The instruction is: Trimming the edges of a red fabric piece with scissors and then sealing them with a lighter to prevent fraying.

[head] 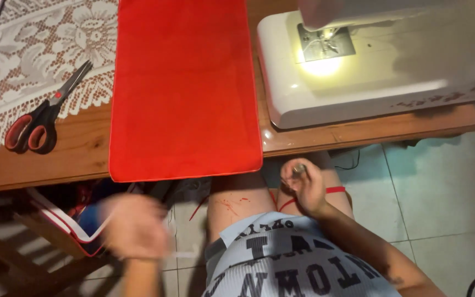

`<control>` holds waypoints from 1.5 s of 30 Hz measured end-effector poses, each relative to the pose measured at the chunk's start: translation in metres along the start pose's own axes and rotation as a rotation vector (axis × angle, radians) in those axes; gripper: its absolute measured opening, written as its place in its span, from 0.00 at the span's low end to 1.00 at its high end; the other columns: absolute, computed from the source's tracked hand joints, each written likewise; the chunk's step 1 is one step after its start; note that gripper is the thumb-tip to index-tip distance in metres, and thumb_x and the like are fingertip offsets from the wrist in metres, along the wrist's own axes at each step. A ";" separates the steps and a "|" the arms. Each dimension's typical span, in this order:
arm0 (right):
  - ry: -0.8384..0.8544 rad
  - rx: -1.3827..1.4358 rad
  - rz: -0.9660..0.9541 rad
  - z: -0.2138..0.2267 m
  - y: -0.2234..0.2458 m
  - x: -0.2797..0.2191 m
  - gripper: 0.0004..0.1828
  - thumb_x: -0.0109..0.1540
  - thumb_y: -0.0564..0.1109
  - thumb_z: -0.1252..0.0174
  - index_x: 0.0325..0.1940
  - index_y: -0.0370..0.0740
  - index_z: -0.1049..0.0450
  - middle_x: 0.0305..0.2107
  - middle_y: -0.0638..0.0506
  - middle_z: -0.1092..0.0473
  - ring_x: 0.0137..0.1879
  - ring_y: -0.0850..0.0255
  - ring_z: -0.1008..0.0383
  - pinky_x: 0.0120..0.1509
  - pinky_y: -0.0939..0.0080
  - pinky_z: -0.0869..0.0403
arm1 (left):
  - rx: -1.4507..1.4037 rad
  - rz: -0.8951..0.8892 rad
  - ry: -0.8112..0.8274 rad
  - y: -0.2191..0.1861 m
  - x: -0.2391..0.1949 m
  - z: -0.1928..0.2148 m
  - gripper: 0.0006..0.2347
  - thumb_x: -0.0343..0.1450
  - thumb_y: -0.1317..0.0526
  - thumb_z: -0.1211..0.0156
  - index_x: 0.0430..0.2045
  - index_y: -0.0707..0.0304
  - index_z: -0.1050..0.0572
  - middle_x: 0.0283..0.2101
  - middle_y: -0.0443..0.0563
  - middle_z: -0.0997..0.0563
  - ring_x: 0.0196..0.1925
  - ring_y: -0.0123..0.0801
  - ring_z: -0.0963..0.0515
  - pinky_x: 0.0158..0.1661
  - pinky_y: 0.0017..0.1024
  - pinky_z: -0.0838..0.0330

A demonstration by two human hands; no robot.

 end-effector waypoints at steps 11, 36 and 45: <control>0.241 -1.334 0.948 -0.150 0.159 -0.026 0.10 0.61 0.46 0.41 0.31 0.38 0.31 0.40 0.39 0.22 0.42 0.50 0.18 0.47 0.55 0.23 | 0.902 0.648 1.031 0.197 -0.310 -0.095 0.31 0.63 0.38 0.41 0.55 0.60 0.23 0.69 0.70 0.36 0.71 0.67 0.39 0.65 0.69 0.46; 0.301 -1.893 0.695 -0.196 0.098 0.062 0.31 0.63 0.70 0.45 0.44 0.37 0.31 0.60 0.37 0.30 0.66 0.42 0.29 0.50 0.41 0.23 | 0.317 0.096 0.638 0.040 0.078 -0.006 0.12 0.72 0.54 0.44 0.38 0.61 0.19 0.50 0.53 0.18 0.58 0.43 0.21 0.68 0.53 0.42; 0.242 -1.990 0.773 -0.189 0.113 0.006 0.28 0.62 0.68 0.41 0.38 0.40 0.28 0.53 0.39 0.26 0.59 0.48 0.24 0.52 0.52 0.24 | 0.314 0.119 0.752 0.055 0.081 -0.026 0.18 0.72 0.50 0.44 0.54 0.56 0.22 0.63 0.54 0.24 0.68 0.43 0.28 0.67 0.48 0.41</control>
Point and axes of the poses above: each hand's wrist, its own x-axis towards the middle knuckle, its own z-axis out of the back of the hand, y = z × x, the point moved 6 cm from there along x, towards the middle knuckle
